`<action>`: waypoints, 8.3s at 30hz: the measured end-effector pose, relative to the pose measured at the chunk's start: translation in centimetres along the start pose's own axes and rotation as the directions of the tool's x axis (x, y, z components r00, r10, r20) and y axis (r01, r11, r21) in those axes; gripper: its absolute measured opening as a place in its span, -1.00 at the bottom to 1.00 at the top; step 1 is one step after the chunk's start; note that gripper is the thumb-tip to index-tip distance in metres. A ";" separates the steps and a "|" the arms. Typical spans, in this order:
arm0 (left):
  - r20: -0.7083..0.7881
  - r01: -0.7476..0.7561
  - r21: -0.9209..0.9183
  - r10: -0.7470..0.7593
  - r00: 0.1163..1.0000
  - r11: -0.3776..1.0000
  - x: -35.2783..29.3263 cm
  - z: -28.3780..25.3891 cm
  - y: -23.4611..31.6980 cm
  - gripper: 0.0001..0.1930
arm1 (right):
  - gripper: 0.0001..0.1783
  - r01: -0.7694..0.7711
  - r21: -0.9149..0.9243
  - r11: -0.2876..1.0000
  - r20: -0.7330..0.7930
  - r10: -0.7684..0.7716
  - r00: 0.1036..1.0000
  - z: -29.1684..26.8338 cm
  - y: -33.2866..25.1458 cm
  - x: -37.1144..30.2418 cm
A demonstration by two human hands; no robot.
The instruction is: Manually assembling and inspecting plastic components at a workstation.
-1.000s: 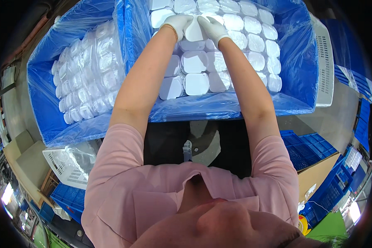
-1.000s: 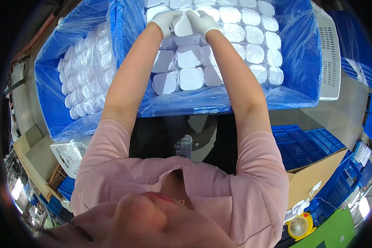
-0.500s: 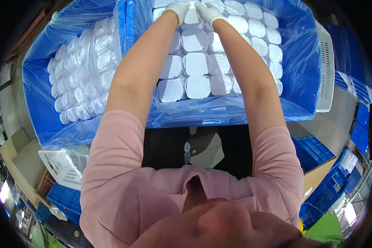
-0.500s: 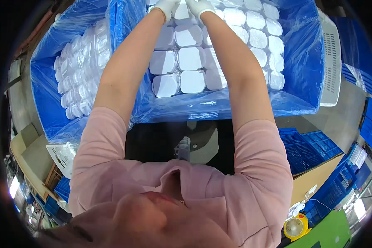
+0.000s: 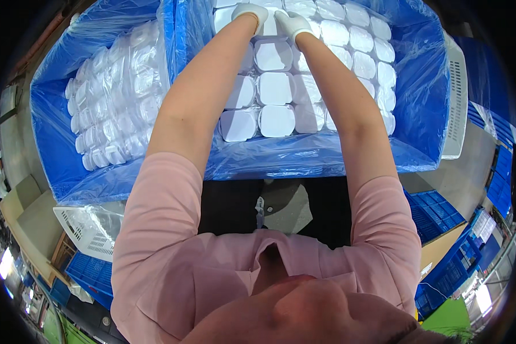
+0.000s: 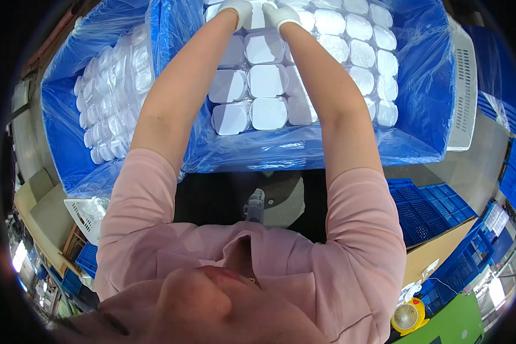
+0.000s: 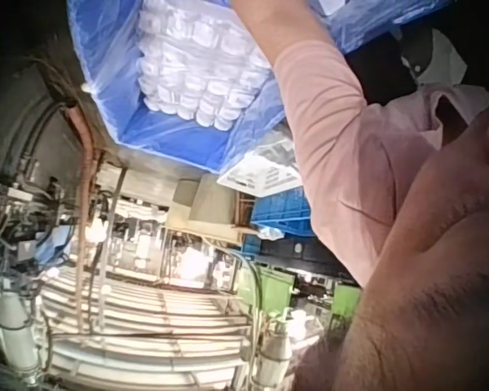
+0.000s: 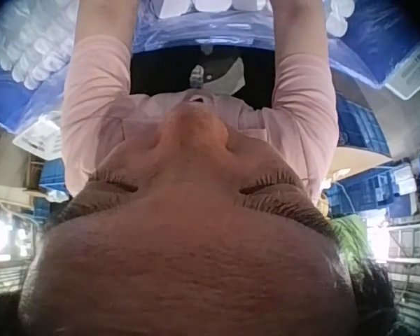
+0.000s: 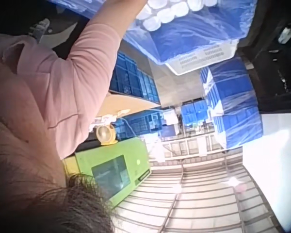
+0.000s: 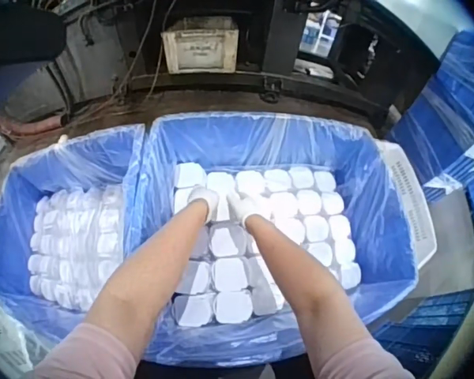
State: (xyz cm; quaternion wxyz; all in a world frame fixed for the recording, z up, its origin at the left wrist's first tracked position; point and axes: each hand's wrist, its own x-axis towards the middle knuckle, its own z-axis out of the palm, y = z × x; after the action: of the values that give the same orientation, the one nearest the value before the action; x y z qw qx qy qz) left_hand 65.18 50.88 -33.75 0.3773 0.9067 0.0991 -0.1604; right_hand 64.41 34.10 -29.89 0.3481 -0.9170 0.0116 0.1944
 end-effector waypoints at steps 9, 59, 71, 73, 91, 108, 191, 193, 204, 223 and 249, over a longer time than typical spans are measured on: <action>-0.108 0.053 -0.061 -0.059 0.992 0.997 -2.8 -3.4 4.3 -0.57 | -0.18 -0.004 0.326 0.945 -0.190 0.070 0.979 -1.8 -1.4 -2.6; -0.629 -0.297 -0.528 -0.131 0.766 0.796 -4.9 -11.1 8.9 -0.65 | 0.19 -0.084 -0.220 0.972 0.002 0.087 0.996 -0.7 -3.0 -5.8; -0.555 -0.123 -0.457 -0.174 0.814 0.881 -8.2 -13.5 10.9 -0.62 | 0.50 -0.204 -0.429 0.880 -0.053 0.201 0.978 3.5 -7.6 -4.7; -0.378 0.100 -0.532 -0.341 0.861 0.841 -10.3 -14.9 15.1 -0.61 | 0.42 -0.182 -0.416 0.891 -0.073 0.167 0.983 2.3 -5.8 -4.4; -0.612 -0.290 -0.480 -0.079 0.786 0.828 -5.0 -11.5 9.8 -0.65 | -0.14 0.673 -0.604 0.426 0.351 -0.616 0.705 -2.6 0.2 -11.8; -0.636 -0.313 -0.417 -0.028 0.771 0.853 -4.8 -11.2 9.7 -0.65 | -0.25 0.603 -0.544 0.583 0.216 -0.597 0.772 -1.9 2.1 -11.1; 0.705 -0.695 0.513 0.215 0.676 0.505 -19.5 5.6 11.2 -0.55 | -0.81 0.108 -0.164 0.980 -0.245 -0.147 0.958 -9.7 4.7 -24.9; 0.693 -0.688 0.514 0.224 0.685 0.513 -19.3 5.8 11.1 -0.56 | -0.80 0.108 -0.161 0.981 -0.243 -0.146 0.959 -9.7 4.8 -25.0; 0.688 -0.705 0.512 0.258 0.679 0.490 -22.8 7.0 13.0 -0.69 | -0.79 0.118 -0.191 0.974 -0.259 -0.166 0.951 -9.6 5.3 -24.5; 0.602 -0.528 -0.013 0.428 0.674 0.849 -35.3 1.6 13.5 -0.49 | -0.85 0.343 -0.190 0.920 -0.530 -0.390 0.753 -10.2 2.6 -31.4; 0.029 -0.279 0.701 0.364 0.931 0.657 -47.6 -5.7 5.0 -0.37 | -0.70 0.050 -0.601 0.797 0.027 -0.043 0.999 0.2 1.6 -74.7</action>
State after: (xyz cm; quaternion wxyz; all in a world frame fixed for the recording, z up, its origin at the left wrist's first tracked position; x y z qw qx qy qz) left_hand 23.67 48.73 -9.26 0.0259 0.9916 -0.1092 -0.0644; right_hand -4.92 24.55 -3.80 0.0438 -0.9789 -0.0751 0.1849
